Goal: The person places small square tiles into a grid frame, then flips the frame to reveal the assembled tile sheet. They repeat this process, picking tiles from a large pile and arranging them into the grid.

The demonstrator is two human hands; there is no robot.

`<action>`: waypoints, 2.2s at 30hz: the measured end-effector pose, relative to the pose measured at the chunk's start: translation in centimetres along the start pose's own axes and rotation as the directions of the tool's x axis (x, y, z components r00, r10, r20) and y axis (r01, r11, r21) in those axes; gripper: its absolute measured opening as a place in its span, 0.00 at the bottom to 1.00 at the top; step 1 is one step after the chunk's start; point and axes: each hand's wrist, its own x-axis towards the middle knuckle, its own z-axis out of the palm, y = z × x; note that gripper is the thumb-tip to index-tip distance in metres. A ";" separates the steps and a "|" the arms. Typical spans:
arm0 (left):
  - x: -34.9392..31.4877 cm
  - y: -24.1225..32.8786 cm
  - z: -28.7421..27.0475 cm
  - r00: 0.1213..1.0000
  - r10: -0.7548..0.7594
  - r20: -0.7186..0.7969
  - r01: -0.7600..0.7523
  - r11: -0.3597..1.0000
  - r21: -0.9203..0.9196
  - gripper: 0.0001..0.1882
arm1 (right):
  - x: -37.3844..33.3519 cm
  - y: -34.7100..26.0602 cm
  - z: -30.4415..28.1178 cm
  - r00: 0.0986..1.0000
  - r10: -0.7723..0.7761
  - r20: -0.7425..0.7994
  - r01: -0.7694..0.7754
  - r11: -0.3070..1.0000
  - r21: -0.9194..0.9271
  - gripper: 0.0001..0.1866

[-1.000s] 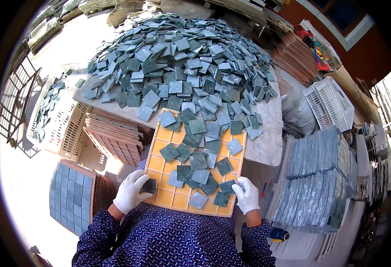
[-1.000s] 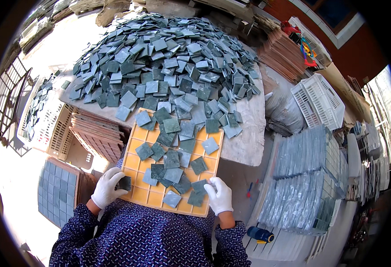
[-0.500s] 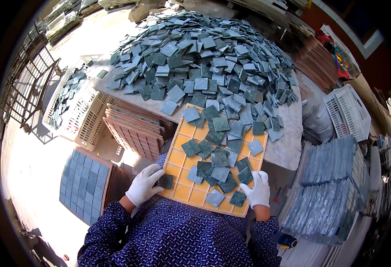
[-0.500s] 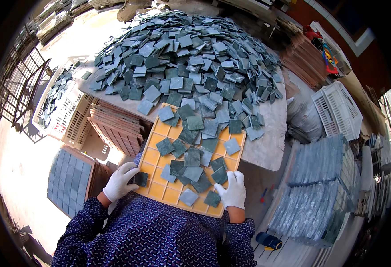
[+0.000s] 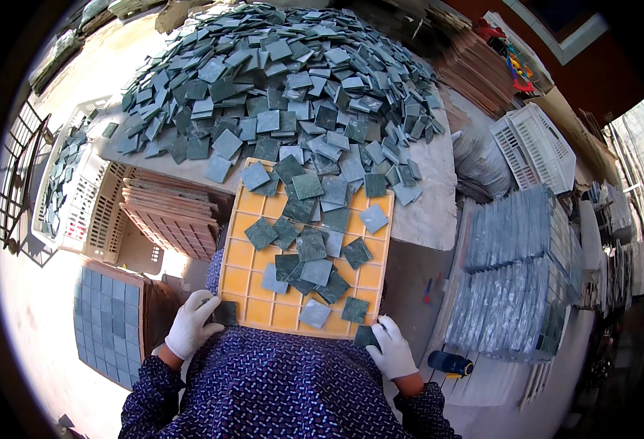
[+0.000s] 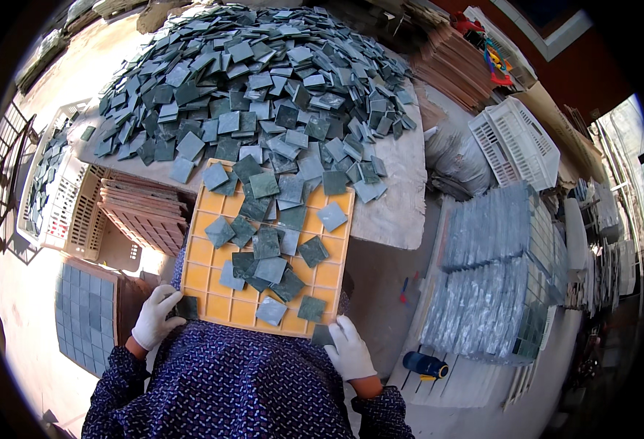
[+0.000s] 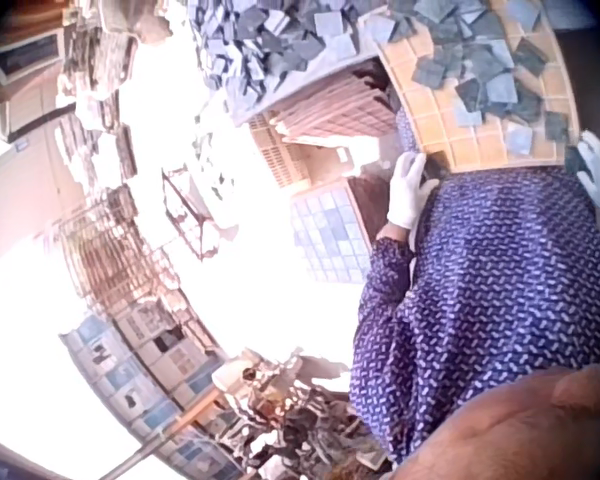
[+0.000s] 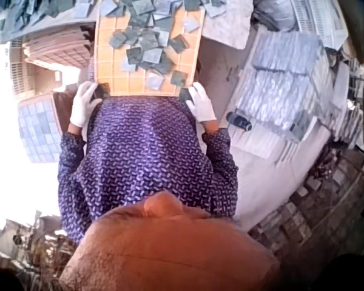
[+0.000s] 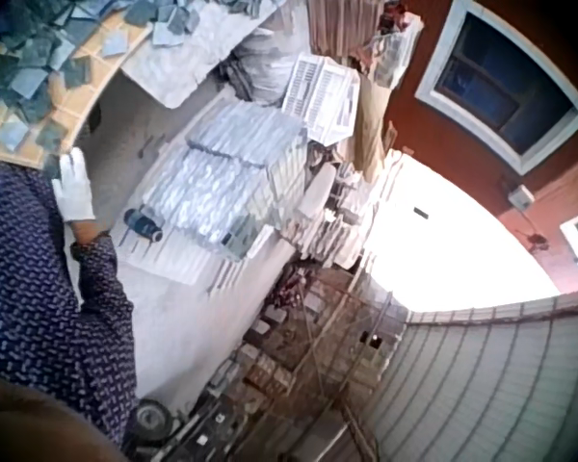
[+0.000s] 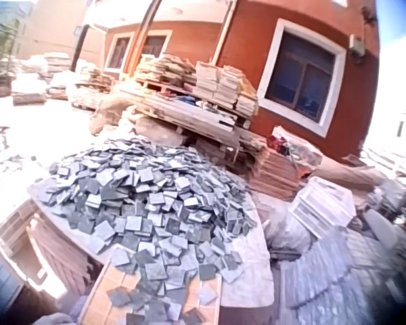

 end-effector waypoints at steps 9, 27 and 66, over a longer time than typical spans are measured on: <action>0.6 1.1 -0.5 0.999 -0.004 0.038 0.002 0.999 0.049 0.30 | 1.9 -1.3 -0.4 0.994 -0.111 -0.010 0.108 0.977 -0.186 0.22; 1.4 2.6 0.9 0.999 -0.030 0.011 0.028 0.989 0.146 0.26 | 2.1 -1.8 0.2 0.997 0.059 -0.057 -0.062 0.997 -0.049 0.27; 7.9 8.9 4.5 0.887 0.405 0.222 -0.442 0.884 0.153 0.24 | 4.7 -2.1 1.5 0.922 -0.224 -0.316 0.257 0.964 0.067 0.12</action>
